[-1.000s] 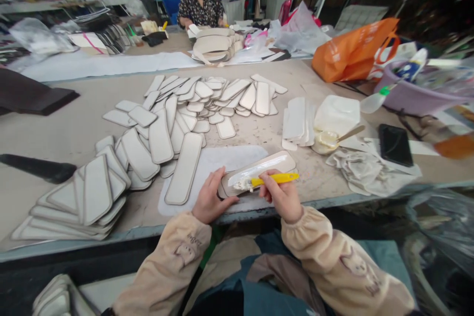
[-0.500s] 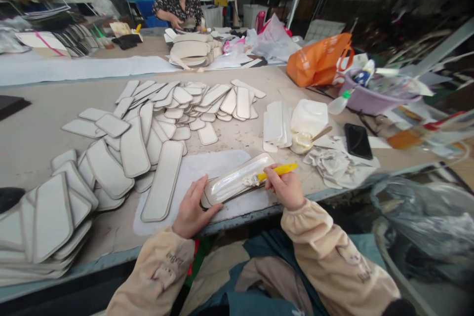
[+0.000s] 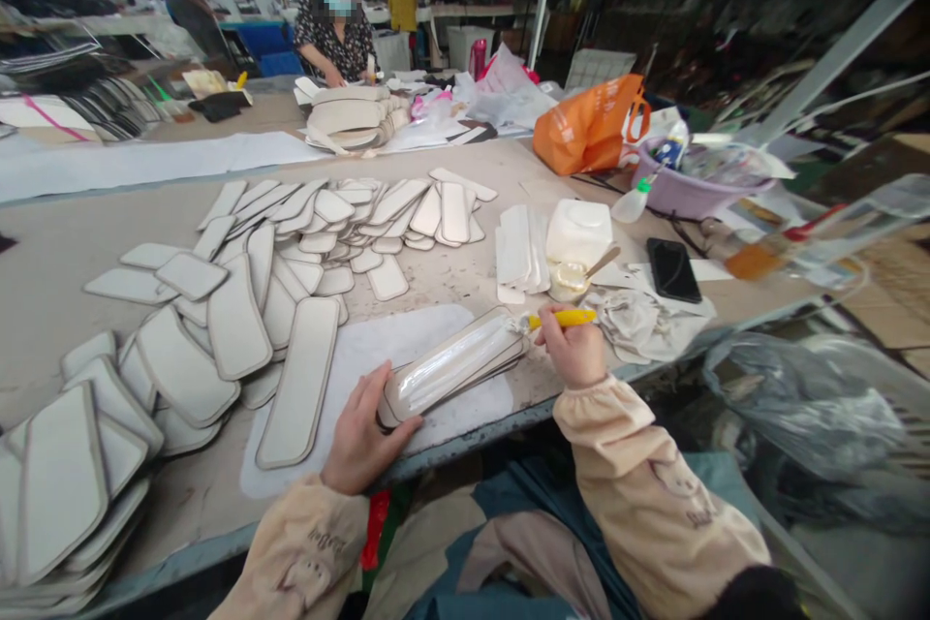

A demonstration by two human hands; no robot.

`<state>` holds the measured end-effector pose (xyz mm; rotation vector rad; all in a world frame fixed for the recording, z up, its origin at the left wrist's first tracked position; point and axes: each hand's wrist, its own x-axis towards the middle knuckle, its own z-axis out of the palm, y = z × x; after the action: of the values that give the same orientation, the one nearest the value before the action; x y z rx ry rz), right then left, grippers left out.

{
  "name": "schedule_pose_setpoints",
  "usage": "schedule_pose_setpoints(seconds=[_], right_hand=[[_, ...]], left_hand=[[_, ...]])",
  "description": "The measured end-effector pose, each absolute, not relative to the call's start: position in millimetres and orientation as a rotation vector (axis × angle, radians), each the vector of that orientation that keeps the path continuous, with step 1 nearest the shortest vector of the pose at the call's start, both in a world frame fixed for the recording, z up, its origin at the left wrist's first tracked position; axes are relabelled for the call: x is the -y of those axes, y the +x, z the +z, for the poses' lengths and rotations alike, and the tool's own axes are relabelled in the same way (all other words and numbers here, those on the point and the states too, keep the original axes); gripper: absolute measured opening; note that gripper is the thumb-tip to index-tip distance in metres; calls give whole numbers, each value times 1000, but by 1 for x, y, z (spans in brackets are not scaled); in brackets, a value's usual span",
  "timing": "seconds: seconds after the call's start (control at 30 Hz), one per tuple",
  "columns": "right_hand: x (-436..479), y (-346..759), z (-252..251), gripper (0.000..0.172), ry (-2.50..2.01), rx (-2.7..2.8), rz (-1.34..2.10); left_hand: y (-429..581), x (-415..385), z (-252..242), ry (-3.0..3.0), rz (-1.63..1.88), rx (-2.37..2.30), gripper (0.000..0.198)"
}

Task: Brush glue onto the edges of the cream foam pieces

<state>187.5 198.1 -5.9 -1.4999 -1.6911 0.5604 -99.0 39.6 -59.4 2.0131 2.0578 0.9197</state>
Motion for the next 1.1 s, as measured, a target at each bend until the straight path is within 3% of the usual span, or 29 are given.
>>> schedule_pose_setpoints(seconds=[0.23, 0.4, 0.77, 1.1], right_hand=[[-199, 182, -1, 38, -1380, 1330, 775], [-197, 171, -10, 42, -1367, 1450, 865], [-194, 174, -10, 39, -1366, 1559, 733], [-143, 133, -2, 34, -1086, 1478, 1419]], left_hand=[[-100, -40, -62, 2019, 923, -2053, 78], [-100, -40, -62, 2028, 922, -2051, 78], [-101, -41, -60, 2027, 916, -2055, 78], [-96, -39, -51, 1999, 942, -1980, 91]])
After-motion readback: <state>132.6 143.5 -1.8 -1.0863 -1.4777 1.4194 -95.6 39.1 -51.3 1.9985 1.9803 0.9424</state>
